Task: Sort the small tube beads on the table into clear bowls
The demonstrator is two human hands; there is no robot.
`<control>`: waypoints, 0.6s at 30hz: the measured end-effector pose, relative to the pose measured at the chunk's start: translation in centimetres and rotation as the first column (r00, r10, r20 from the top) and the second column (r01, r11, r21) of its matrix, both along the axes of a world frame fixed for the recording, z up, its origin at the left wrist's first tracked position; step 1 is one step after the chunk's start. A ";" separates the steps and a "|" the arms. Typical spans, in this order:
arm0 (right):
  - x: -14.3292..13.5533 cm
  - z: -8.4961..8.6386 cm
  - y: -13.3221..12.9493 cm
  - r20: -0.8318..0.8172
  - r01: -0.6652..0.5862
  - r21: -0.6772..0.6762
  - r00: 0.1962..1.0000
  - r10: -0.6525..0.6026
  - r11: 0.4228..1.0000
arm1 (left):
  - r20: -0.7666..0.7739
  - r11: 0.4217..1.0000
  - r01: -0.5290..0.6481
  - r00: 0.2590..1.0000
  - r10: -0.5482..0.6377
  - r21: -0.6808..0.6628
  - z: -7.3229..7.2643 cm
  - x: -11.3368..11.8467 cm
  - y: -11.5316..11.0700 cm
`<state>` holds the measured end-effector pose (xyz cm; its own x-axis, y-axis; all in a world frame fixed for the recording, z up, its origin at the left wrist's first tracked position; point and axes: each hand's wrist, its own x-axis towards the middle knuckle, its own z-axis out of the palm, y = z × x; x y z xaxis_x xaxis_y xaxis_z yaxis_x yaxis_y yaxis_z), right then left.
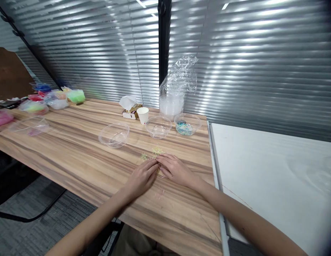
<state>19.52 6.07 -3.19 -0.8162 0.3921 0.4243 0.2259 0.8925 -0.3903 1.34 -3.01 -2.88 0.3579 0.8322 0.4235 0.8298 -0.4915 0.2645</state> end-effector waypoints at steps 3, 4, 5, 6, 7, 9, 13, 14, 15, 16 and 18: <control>0.0 0.0 0.0 -0.003 0.001 0.002 1.000 -0.001 1.000 | -0.002 1.000 0.001 1.000 -0.001 0.005 0.0 0.0 0.0; 0.0 0.0 0.0 -0.003 0.000 0.004 1.000 0.000 1.000 | -0.002 1.000 0.001 1.000 -0.001 0.009 0.0 0.0 0.0; 0.0 0.0 0.0 -0.004 0.001 0.006 1.000 -0.001 1.000 | -0.004 1.000 0.002 1.000 -0.002 0.014 0.0 0.0 0.1; 0.0 0.0 0.0 -0.004 0.000 0.008 1.000 0.000 1.000 | -0.005 1.000 0.000 1.000 0.000 0.020 0.0 0.0 0.1; 0.0 -0.1 0.0 -0.004 0.000 0.011 1.000 0.000 1.000 | -0.006 1.000 -0.001 1.000 0.001 0.023 0.0 0.0 0.1; 0.0 -0.2 0.1 -0.008 -0.001 0.019 1.000 0.001 1.000 | -0.006 1.000 -0.001 1.000 0.001 0.022 0.1 0.1 0.0; 0.0 -0.3 0.1 -0.020 -0.007 0.018 1.000 0.008 1.000 | -0.003 1.000 -0.001 1.000 0.001 0.013 0.2 0.1 0.0; 0.0 -0.2 0.1 -0.023 -0.006 0.015 1.000 0.007 1.000 | -0.005 1.000 -0.002 1.000 0.002 0.010 0.2 0.1 0.0; 0.0 -0.2 0.1 -0.025 -0.004 0.012 1.000 0.004 1.000 | -0.009 1.000 -0.003 1.000 0.003 0.007 0.2 0.1 0.0; 0.0 -0.2 0.1 -0.028 -0.002 0.013 1.000 0.002 1.000 | -0.012 1.000 -0.002 1.000 0.002 0.004 0.2 0.1 0.0; 0.0 -0.2 0.0 -0.030 -0.001 0.018 1.000 0.002 1.000 | -0.011 1.000 0.003 1.000 -0.003 -0.001 0.2 0.1 0.0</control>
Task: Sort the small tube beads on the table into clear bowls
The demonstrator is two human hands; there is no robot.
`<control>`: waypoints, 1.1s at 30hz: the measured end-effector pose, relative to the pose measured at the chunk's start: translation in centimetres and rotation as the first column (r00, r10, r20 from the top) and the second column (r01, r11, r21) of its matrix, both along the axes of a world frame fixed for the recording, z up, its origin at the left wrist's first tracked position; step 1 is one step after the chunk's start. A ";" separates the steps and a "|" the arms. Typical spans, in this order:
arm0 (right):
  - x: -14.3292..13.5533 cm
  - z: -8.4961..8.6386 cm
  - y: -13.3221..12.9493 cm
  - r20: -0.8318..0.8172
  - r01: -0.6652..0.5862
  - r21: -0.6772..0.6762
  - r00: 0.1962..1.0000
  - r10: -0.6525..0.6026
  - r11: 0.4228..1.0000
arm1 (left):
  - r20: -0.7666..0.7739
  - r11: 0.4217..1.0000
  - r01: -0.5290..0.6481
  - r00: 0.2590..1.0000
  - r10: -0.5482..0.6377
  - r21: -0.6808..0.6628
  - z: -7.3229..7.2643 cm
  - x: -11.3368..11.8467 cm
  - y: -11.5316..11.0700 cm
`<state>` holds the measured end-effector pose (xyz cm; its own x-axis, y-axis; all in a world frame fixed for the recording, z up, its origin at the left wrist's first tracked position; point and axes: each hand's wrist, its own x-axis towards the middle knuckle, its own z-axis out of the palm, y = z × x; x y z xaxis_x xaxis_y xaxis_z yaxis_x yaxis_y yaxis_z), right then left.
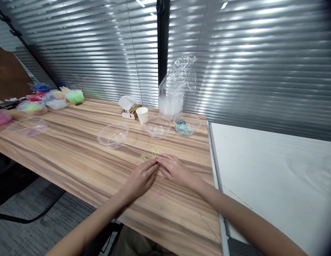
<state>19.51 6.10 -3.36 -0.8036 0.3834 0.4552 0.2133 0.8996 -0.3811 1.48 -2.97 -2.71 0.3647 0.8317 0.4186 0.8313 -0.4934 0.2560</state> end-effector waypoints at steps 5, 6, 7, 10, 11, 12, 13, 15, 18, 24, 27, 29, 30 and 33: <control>0.1 0.0 -0.1 -0.005 0.007 -0.006 1.000 -0.008 1.000 | 0.012 1.000 -0.001 1.000 0.001 -0.007 0.1 0.0 0.0; 0.1 0.0 -0.1 -0.007 0.007 -0.006 1.000 -0.007 1.000 | 0.009 1.000 -0.001 1.000 0.001 -0.007 0.1 0.0 0.0; 0.1 0.0 -0.1 -0.007 0.006 -0.006 1.000 -0.006 1.000 | 0.006 1.000 0.000 1.000 0.000 -0.007 0.1 0.0 0.0; 0.1 0.1 -0.1 -0.007 0.003 -0.004 1.000 -0.003 1.000 | 0.010 1.000 0.003 1.000 -0.003 -0.002 0.1 0.0 0.0; 0.1 0.1 -0.1 -0.006 0.005 -0.008 1.000 -0.005 1.000 | 0.012 1.000 0.002 1.000 -0.002 0.001 0.0 0.0 0.0; 0.1 0.2 -0.1 -0.003 0.005 -0.012 1.000 -0.006 1.000 | 0.013 1.000 0.002 1.000 -0.002 0.002 0.0 0.0 0.0; 0.2 0.2 -0.1 0.000 0.007 -0.018 1.000 -0.007 1.000 | 0.012 1.000 0.002 1.000 -0.002 0.004 0.0 0.0 0.0; 0.2 0.3 -0.1 0.006 0.010 -0.025 1.000 -0.010 1.000 | 0.006 1.000 0.002 1.000 -0.002 0.008 0.0 0.0 0.0; 0.2 0.2 -0.1 0.006 0.009 -0.021 1.000 -0.008 1.000 | -0.001 1.000 0.000 1.000 0.000 0.011 0.0 0.0 0.0; 0.1 0.3 -0.1 0.017 0.004 -0.034 1.000 -0.003 0.999 | 0.017 1.000 0.007 1.000 -0.007 0.016 -0.1 0.0 -0.1; 0.1 0.5 -0.2 0.025 0.012 -0.027 1.000 -0.012 1.000 | 0.020 1.000 0.009 1.000 -0.009 0.011 -0.1 0.0 0.0; 0.1 0.5 -0.2 0.020 0.011 -0.027 1.000 -0.011 1.000 | 0.017 1.000 0.006 1.000 -0.007 0.008 -0.1 0.0 0.0; 0.1 0.5 -0.2 0.016 0.009 -0.029 1.000 -0.009 1.000 | 0.015 1.000 0.006 1.000 -0.006 0.006 -0.1 0.0 0.0; 0.2 0.2 -0.1 0.006 0.006 -0.032 1.000 -0.005 0.999 | 0.011 1.000 0.008 1.000 -0.009 0.009 -0.1 -0.1 0.0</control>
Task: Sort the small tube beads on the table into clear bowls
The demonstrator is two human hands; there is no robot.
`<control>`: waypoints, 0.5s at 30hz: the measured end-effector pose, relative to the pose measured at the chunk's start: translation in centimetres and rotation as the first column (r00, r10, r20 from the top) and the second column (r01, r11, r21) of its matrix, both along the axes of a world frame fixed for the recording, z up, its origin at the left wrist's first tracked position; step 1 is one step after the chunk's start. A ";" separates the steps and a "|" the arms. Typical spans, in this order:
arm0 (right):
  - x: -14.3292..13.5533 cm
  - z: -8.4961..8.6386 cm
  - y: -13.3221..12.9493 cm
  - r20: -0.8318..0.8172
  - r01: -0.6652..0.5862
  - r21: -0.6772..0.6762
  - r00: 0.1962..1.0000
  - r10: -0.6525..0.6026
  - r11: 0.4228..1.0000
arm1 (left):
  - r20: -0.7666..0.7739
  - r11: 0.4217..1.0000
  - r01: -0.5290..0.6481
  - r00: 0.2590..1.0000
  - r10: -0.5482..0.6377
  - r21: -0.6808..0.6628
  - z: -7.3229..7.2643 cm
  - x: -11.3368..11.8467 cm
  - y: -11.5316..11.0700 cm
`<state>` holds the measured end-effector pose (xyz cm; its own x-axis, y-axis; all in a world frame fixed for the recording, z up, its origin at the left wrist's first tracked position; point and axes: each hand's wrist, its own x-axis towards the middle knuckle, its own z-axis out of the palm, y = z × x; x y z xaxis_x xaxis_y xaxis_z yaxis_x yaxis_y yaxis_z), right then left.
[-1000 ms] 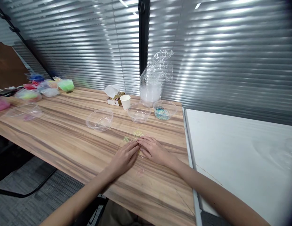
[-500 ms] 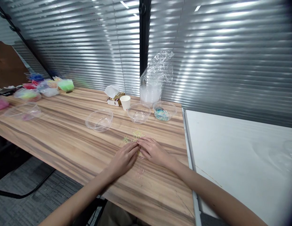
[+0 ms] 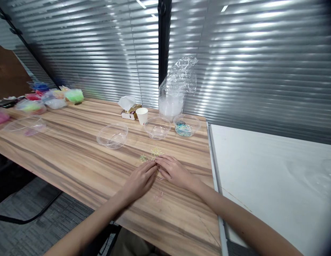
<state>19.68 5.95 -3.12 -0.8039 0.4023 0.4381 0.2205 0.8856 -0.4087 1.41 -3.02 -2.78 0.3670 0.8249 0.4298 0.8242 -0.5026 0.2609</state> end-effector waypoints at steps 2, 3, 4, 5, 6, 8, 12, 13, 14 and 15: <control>0.0 -0.2 0.1 0.003 -0.002 0.006 1.000 0.002 1.000 | -0.003 1.000 -0.003 1.000 0.003 -0.005 0.0 0.0 0.0; 0.0 -0.3 0.1 0.004 -0.005 0.012 1.000 0.005 1.000 | -0.005 1.000 -0.006 1.000 0.006 -0.007 -0.1 0.0 -0.1; 0.0 -0.3 0.1 0.004 -0.007 0.020 1.000 0.007 1.000 | -0.007 1.000 -0.008 1.000 0.008 -0.009 -0.1 0.0 -0.1; -0.1 -0.3 0.1 0.004 -0.008 0.026 1.000 0.007 1.000 | -0.010 1.000 -0.009 1.000 0.009 -0.011 0.0 0.0 -0.1; -0.1 -0.3 0.1 0.001 -0.008 0.031 1.000 0.008 0.999 | -0.014 1.000 -0.010 1.000 0.010 -0.011 0.0 0.0 -0.1; -0.1 -0.3 0.1 -0.003 -0.007 0.035 1.000 0.007 0.999 | -0.022 1.000 -0.011 1.000 0.011 -0.006 0.1 0.1 -0.1; -0.1 0.0 0.1 -0.003 -0.009 0.034 1.000 0.010 0.999 | -0.016 1.000 -0.008 1.000 0.008 0.006 0.2 0.2 0.0; -0.1 0.0 0.1 0.000 -0.010 0.033 1.000 0.010 0.999 | -0.012 1.000 -0.006 1.000 0.006 0.009 0.3 0.2 0.0; -0.1 0.0 0.0 0.001 -0.010 0.031 1.000 0.010 0.999 | -0.009 1.000 -0.005 1.000 0.005 0.010 0.3 0.2 0.0; -0.1 0.1 0.0 0.003 -0.009 0.027 1.000 0.009 1.000 | -0.008 1.000 -0.005 1.000 0.005 0.011 0.3 0.2 0.0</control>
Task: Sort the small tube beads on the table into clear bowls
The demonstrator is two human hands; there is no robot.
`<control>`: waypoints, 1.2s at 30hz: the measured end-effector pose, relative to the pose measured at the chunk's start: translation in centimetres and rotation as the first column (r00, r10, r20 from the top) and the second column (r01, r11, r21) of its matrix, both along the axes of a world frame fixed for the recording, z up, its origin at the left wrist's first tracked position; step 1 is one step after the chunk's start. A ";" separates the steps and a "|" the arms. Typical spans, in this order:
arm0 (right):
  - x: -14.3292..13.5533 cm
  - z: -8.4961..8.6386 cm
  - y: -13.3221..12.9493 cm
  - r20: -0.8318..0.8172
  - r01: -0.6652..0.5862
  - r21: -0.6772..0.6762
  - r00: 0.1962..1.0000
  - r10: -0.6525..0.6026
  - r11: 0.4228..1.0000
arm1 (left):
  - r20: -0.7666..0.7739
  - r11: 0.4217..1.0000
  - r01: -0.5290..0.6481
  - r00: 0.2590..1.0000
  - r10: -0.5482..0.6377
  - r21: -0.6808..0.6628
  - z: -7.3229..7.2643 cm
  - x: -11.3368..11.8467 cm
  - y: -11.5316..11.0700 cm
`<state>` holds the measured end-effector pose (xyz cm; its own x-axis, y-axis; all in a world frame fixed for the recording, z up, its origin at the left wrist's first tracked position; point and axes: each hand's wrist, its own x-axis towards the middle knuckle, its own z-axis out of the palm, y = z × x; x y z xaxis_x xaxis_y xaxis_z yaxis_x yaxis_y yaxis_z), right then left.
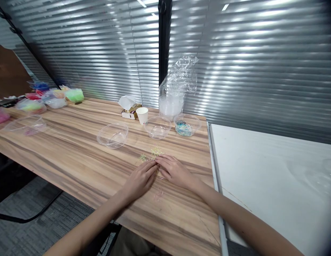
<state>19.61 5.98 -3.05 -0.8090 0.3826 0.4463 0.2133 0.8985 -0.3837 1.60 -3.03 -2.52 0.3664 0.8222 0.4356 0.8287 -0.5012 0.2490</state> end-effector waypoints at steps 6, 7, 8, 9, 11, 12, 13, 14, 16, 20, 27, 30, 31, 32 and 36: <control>0.0 -0.1 0.0 0.007 -0.003 -0.010 1.000 0.003 1.000 | -0.008 1.000 -0.005 1.000 0.005 -0.005 -0.1 0.0 0.0; 0.0 -0.1 0.1 0.007 -0.004 -0.007 1.000 0.004 1.000 | -0.012 1.000 -0.006 1.000 0.006 -0.006 -0.1 0.0 0.0; 0.0 -0.1 0.1 0.007 -0.005 -0.003 1.000 0.005 1.000 | -0.015 1.000 -0.006 1.000 0.006 -0.005 -0.1 0.0 0.0; 0.0 -0.1 0.1 0.007 -0.007 0.001 1.000 0.007 1.000 | -0.016 1.000 -0.006 1.000 0.006 -0.003 -0.1 0.0 0.0; 0.0 -0.1 0.1 0.004 -0.009 0.005 1.000 0.009 1.000 | -0.018 1.000 -0.005 1.000 0.005 -0.002 -0.2 0.0 0.0; 0.0 -0.2 0.1 0.001 -0.008 0.005 1.000 0.008 1.000 | -0.018 1.000 -0.004 1.000 0.004 -0.004 -0.2 0.0 0.0; 0.0 -0.2 0.1 0.000 -0.006 0.007 1.000 0.006 1.000 | -0.019 1.000 -0.004 1.000 0.004 -0.008 -0.2 -0.1 0.0; -0.1 -0.2 0.1 0.001 -0.004 0.010 1.000 0.004 1.000 | -0.020 1.000 -0.004 1.000 0.004 -0.012 -0.2 -0.1 0.0; -0.1 -0.3 0.2 0.008 0.000 0.023 1.000 0.000 1.000 | -0.020 1.000 -0.004 1.000 0.003 -0.019 -0.2 -0.1 0.0; -0.1 -0.4 0.2 0.010 0.008 0.033 1.000 -0.008 0.999 | -0.021 1.000 -0.001 1.000 0.000 -0.022 -0.2 -0.1 0.0; -0.1 -0.1 0.0 0.011 0.016 0.032 1.000 -0.016 0.999 | -0.028 1.000 -0.012 1.000 0.011 -0.018 -0.1 -0.1 0.0; -0.1 -0.1 0.0 0.021 0.012 0.037 1.000 -0.013 0.999 | -0.025 1.000 -0.010 1.000 0.010 -0.019 0.0 0.0 0.0; -0.1 -0.1 0.0 0.023 0.011 0.038 1.000 -0.012 0.999 | -0.022 1.000 -0.009 1.000 0.009 -0.020 0.0 0.0 0.0; -0.1 -0.1 0.0 0.024 0.010 0.038 1.000 -0.011 0.999 | -0.019 1.000 -0.010 1.000 0.009 -0.021 0.0 0.0 -0.1; -0.2 -0.2 0.1 0.022 0.012 0.022 1.000 -0.012 1.000 | -0.011 1.000 -0.009 1.000 0.009 -0.023 0.1 -0.1 -0.1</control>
